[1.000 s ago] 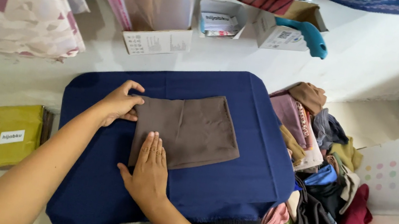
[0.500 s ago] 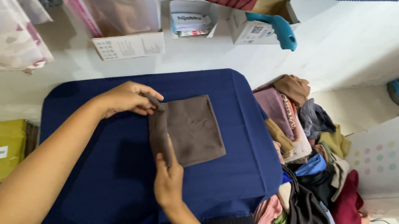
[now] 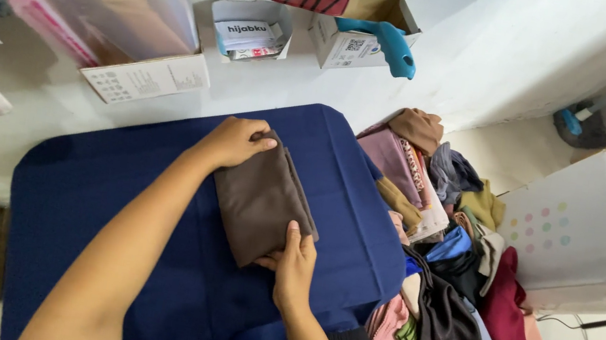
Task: The person folds a brown piece of clothing on a blue table, uses a lint roller to clean it, and then places it into a clear plastic bag. They seal the bag, smooth it out, and attach a small white label to the front.
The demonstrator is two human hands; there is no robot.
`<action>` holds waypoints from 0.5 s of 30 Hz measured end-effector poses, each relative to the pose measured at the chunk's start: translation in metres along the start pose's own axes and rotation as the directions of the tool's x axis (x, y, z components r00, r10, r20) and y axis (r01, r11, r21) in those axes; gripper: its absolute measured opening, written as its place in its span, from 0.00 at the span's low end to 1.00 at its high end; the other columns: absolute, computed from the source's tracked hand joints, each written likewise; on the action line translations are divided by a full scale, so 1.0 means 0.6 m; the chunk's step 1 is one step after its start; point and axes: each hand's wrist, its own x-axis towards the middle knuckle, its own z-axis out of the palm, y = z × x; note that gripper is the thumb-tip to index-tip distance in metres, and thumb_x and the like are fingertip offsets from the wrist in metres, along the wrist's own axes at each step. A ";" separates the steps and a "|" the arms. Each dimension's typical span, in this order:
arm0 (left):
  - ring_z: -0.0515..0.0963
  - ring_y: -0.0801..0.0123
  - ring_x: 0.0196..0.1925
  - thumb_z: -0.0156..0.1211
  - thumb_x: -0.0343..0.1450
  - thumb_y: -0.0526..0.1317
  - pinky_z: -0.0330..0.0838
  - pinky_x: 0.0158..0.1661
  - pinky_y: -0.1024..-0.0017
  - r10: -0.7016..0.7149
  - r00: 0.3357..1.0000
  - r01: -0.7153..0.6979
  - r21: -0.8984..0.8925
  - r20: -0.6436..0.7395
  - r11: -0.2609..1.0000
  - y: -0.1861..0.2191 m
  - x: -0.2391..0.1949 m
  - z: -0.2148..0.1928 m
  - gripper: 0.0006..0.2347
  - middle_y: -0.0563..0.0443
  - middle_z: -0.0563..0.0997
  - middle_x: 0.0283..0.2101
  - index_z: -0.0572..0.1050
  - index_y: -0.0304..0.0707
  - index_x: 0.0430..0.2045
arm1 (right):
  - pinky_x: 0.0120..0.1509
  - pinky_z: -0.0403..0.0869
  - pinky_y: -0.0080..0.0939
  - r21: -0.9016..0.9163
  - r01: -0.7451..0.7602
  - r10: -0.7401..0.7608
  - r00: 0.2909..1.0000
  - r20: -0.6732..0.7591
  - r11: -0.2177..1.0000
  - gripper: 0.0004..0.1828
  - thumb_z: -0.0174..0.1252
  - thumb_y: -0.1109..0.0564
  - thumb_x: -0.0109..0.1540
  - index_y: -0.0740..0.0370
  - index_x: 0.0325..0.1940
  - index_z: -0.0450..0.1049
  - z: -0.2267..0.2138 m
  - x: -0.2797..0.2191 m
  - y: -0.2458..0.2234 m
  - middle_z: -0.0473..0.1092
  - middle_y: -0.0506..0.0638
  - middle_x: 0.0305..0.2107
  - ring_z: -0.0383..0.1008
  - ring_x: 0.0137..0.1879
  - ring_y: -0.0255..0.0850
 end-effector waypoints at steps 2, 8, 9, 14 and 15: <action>0.73 0.66 0.29 0.54 0.75 0.49 0.59 0.34 0.66 -0.015 1.000 0.015 0.006 0.004 1.000 0.007 0.007 0.010 0.13 0.56 0.73 0.22 0.68 0.45 0.23 | 0.33 0.82 0.55 0.014 -0.032 0.032 0.999 -0.007 0.999 0.17 0.46 0.47 0.69 0.61 0.53 0.66 -0.001 -0.002 -0.014 0.70 0.61 0.39 0.80 0.34 0.57; 0.78 0.59 0.34 0.51 0.75 0.53 0.64 0.33 0.61 -0.114 0.993 0.110 0.119 0.028 0.987 0.002 0.034 0.048 0.12 0.53 0.79 0.28 0.72 0.48 0.33 | 0.40 0.82 0.58 0.019 -0.098 0.098 0.995 0.011 0.995 0.15 0.43 0.49 0.70 0.61 0.53 0.65 -0.005 -0.003 -0.033 0.71 0.64 0.43 0.80 0.37 0.60; 0.79 0.58 0.36 0.50 0.75 0.55 0.66 0.33 0.61 -0.140 0.989 0.133 0.139 0.043 0.981 0.001 0.037 0.053 0.13 0.53 0.80 0.31 0.74 0.49 0.37 | 0.43 0.82 0.59 0.014 -0.122 0.121 0.993 0.012 0.992 0.16 0.42 0.49 0.71 0.61 0.55 0.65 -0.003 -0.007 -0.039 0.72 0.65 0.46 0.80 0.40 0.61; 0.80 0.54 0.40 0.52 0.74 0.57 0.69 0.37 0.58 -0.151 0.989 0.148 0.188 0.002 0.971 -0.002 0.043 0.068 0.14 0.53 0.82 0.34 0.74 0.51 0.38 | 0.42 0.82 0.56 0.033 -0.130 0.131 0.991 -0.013 0.991 0.11 0.41 0.51 0.71 0.60 0.49 0.64 -0.010 0.002 -0.030 0.73 0.62 0.39 0.79 0.36 0.57; 0.80 0.52 0.39 0.52 0.74 0.57 0.69 0.36 0.57 -0.126 0.992 0.127 0.193 -0.019 0.973 -0.003 0.043 0.072 0.14 0.52 0.82 0.33 0.73 0.51 0.36 | 0.42 0.82 0.56 0.036 -0.124 0.125 0.992 -0.011 0.992 0.11 0.41 0.51 0.71 0.60 0.48 0.64 -0.010 0.001 -0.029 0.72 0.61 0.39 0.79 0.36 0.57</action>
